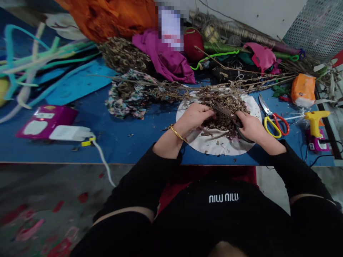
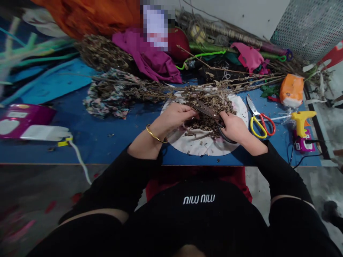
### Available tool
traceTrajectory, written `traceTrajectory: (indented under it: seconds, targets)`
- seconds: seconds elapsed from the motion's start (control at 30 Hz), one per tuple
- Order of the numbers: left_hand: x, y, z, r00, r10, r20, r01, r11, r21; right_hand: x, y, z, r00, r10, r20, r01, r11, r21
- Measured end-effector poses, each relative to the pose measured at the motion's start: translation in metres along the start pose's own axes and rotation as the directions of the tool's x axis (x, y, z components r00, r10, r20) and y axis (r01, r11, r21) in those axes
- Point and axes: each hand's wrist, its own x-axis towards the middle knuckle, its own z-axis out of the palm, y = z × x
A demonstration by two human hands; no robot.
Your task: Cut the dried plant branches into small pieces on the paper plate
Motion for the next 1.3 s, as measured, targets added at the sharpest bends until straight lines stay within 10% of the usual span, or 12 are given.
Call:
traceTrajectory:
  seconds: [1.3]
  targets:
    - [-0.001, 0.006, 0.0, 0.995, -0.103, 0.001, 0.103, 0.991, -0.087, -0.002, -0.002, -0.005, 1.0, 0.01, -0.003, -0.01, 0.999, 0.039]
